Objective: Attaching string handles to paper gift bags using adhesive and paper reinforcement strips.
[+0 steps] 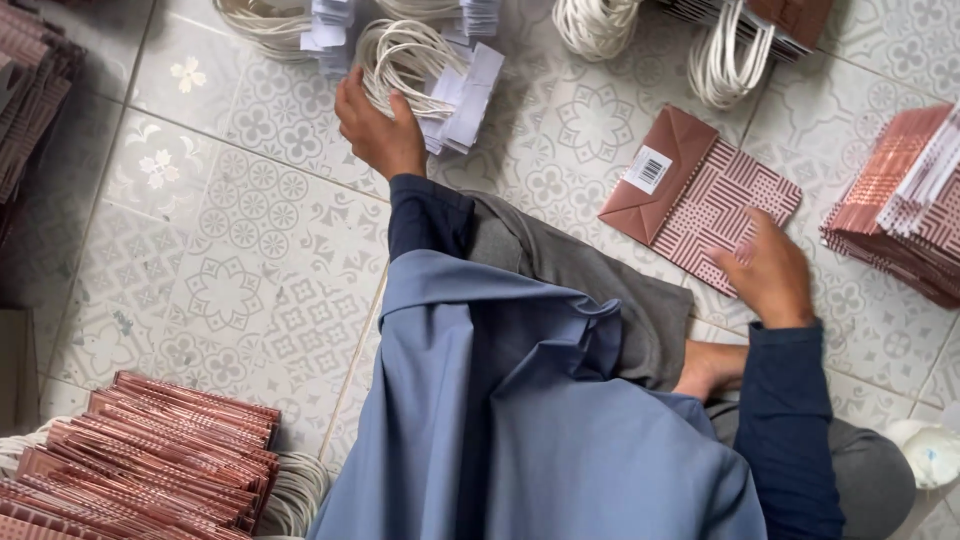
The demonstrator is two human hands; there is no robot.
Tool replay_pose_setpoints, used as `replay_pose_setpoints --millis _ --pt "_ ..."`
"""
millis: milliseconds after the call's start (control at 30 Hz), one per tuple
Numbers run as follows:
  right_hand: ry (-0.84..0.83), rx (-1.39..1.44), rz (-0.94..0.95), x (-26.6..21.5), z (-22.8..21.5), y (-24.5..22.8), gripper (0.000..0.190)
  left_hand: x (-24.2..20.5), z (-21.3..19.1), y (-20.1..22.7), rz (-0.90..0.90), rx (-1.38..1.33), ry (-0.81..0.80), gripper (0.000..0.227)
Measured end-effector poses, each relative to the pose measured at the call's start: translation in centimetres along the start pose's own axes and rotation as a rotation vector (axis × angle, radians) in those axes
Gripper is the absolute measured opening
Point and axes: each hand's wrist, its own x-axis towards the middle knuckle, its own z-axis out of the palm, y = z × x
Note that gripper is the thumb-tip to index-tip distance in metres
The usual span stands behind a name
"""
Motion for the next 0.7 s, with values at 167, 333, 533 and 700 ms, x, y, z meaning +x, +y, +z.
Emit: replay_pose_setpoints --millis 167,333,533,700 --pt "-0.092 0.472 -0.556 5.3 5.1 -16.5 0.059 1.2 1.3 0.8 -0.015 0.093 -0.009 0.050" --pt "-0.123 0.653 -0.547 12.1 14.9 -24.3 0.075 1.6 0.8 1.3 0.002 0.083 -0.036 0.031" --pt "-0.080 0.716 -0.350 12.0 15.5 -27.8 0.072 1.7 0.8 1.8 0.058 -0.130 0.035 0.031" --pt "-0.040 0.879 -0.280 10.3 12.8 -28.2 0.050 1.6 -0.1 2.4 0.086 -0.128 0.127 0.024"
